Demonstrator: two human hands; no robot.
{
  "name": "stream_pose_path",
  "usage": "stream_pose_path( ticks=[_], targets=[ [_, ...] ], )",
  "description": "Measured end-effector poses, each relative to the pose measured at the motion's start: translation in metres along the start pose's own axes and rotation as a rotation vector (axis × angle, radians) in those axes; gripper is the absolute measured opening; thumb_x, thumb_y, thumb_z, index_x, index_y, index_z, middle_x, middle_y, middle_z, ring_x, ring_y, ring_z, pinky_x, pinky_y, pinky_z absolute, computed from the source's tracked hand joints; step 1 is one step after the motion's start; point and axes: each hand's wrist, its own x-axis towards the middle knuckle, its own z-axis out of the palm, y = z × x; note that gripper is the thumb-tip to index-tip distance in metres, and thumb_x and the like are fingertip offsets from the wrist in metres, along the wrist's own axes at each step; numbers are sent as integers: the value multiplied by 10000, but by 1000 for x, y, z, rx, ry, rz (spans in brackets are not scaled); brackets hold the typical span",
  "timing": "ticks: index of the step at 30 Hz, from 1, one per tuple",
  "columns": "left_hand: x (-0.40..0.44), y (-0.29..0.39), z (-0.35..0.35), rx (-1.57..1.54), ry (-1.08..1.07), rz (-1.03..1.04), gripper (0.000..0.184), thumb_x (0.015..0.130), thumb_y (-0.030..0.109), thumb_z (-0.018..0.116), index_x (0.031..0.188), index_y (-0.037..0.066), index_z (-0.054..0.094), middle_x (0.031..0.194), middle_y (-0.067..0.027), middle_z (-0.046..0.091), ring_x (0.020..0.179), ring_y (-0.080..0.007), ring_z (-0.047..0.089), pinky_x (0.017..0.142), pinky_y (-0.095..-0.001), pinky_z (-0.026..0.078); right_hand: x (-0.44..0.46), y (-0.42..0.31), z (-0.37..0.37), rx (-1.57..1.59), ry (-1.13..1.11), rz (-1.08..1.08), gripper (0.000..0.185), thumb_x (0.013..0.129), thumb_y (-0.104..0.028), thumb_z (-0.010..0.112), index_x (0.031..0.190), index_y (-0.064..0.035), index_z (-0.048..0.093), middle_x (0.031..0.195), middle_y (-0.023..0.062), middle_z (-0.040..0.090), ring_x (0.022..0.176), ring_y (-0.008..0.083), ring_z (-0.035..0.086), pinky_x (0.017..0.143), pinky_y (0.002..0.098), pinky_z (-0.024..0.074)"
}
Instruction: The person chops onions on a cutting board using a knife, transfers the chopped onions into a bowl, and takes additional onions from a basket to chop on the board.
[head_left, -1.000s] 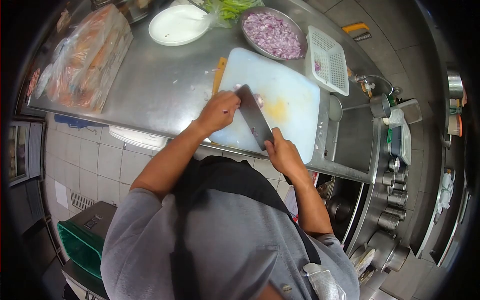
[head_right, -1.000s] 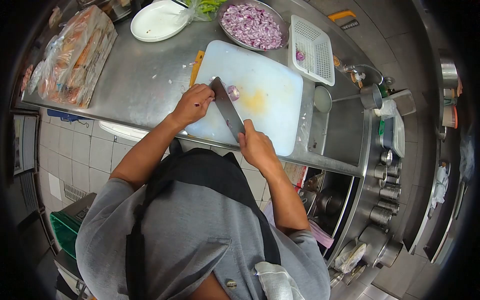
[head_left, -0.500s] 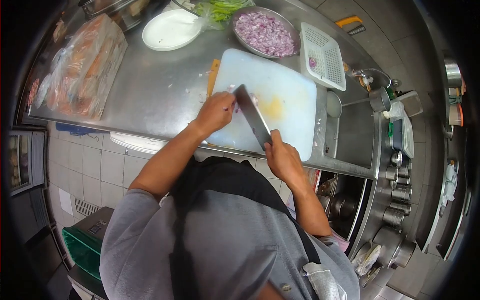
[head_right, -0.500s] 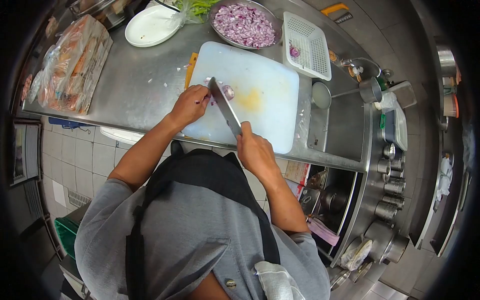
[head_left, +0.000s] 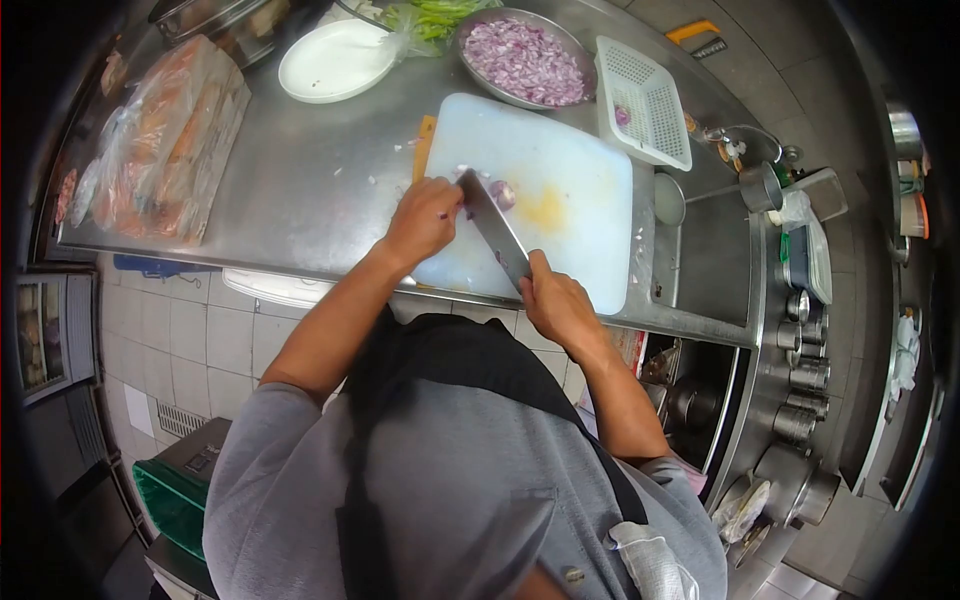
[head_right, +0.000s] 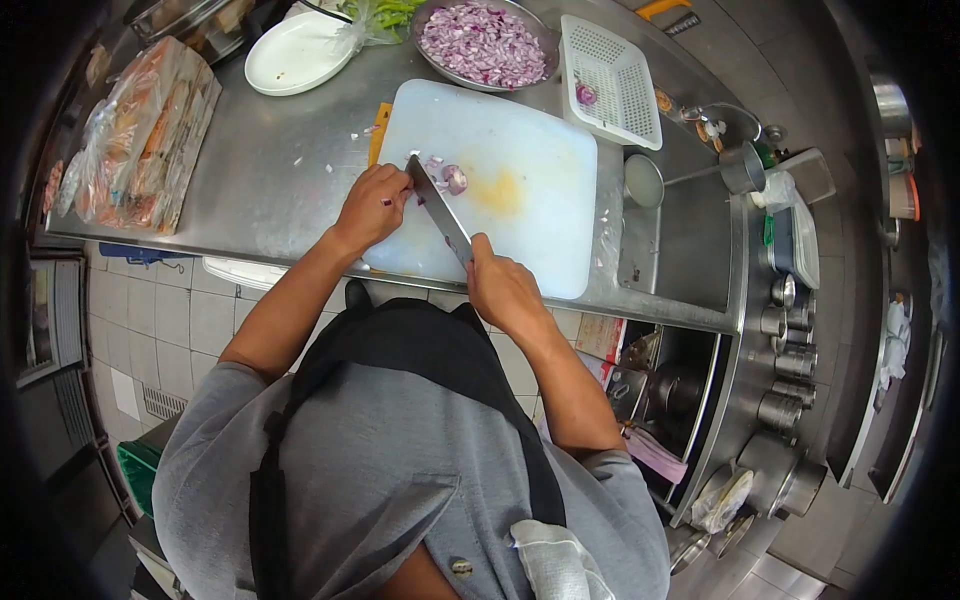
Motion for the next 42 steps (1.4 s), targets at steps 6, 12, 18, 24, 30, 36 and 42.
stream_pose_path(
  ticks=[6, 12, 18, 24, 30, 36, 42],
  targets=[
    [8, 6, -24, -54, -48, -216, 186, 878, 42, 741, 1041, 36, 653, 1016, -149, 666, 974, -354, 651, 886, -427, 515, -23, 10, -23, 12, 128, -26, 240, 960, -126, 628, 1190, -111, 564, 858, 218, 710, 763, 468, 692, 679, 571, 530],
    [54, 27, -65, 121, -664, -284, 820, 1046, 598, 522, 1672, 117, 301, 1741, -192, 236, 1628, -344, 166, 1304, -480, 144, -40, 25, -35, -186, 186, -86, 423, 835, -98, 748, 1229, -176, 614, 917, 139, 666, 842, 379, 699, 731, 494, 547],
    [89, 41, -9, 328, -942, -215, 1049, 934, 764, 544, 1679, 87, 251, 1748, -201, 196, 1623, -407, 118, 1278, -609, 115, -29, 9, -31, -290, 204, -291, 314, 851, -118, 700, 1150, -183, 629, 895, 126, 658, 820, 333, 695, 717, 464, 529],
    [129, 41, 11, 396, -995, 20, 782, 902, 570, 708, 1523, 128, 534, 1489, -200, 594, 1397, -394, 527, 1177, -507, 382, -41, 1, -17, 21, 87, -265, 271, 883, -101, 651, 1151, -140, 635, 849, 161, 671, 756, 396, 691, 682, 506, 532],
    [153, 55, 28, 413, -1180, 80, 607, 820, 397, 796, 1319, 77, 664, 1154, -191, 743, 1063, -375, 704, 923, -433, 556, -17, -14, 10, 208, -57, -177, 270, 940, -134, 592, 1203, -73, 594, 972, 269, 721, 839, 473, 700, 759, 575, 532],
    [160, 51, 13, 117, -797, 68, 529, 839, 373, 805, 1219, 38, 650, 1041, -162, 726, 966, -325, 701, 886, -418, 552, 13, -10, 13, 349, -102, 50, 265, 1024, -206, 545, 1229, -40, 529, 962, 316, 710, 967, 537, 681, 887, 624, 505],
    [111, 50, -51, -128, -210, -29, 441, 842, 223, 871, 1178, 36, 654, 1024, -108, 718, 945, -210, 686, 856, -361, 552, 3, 22, -9, 164, 46, 135, 240, 1015, -157, 533, 1202, -10, 499, 920, 304, 706, 886, 514, 685, 811, 623, 505]
  ],
)
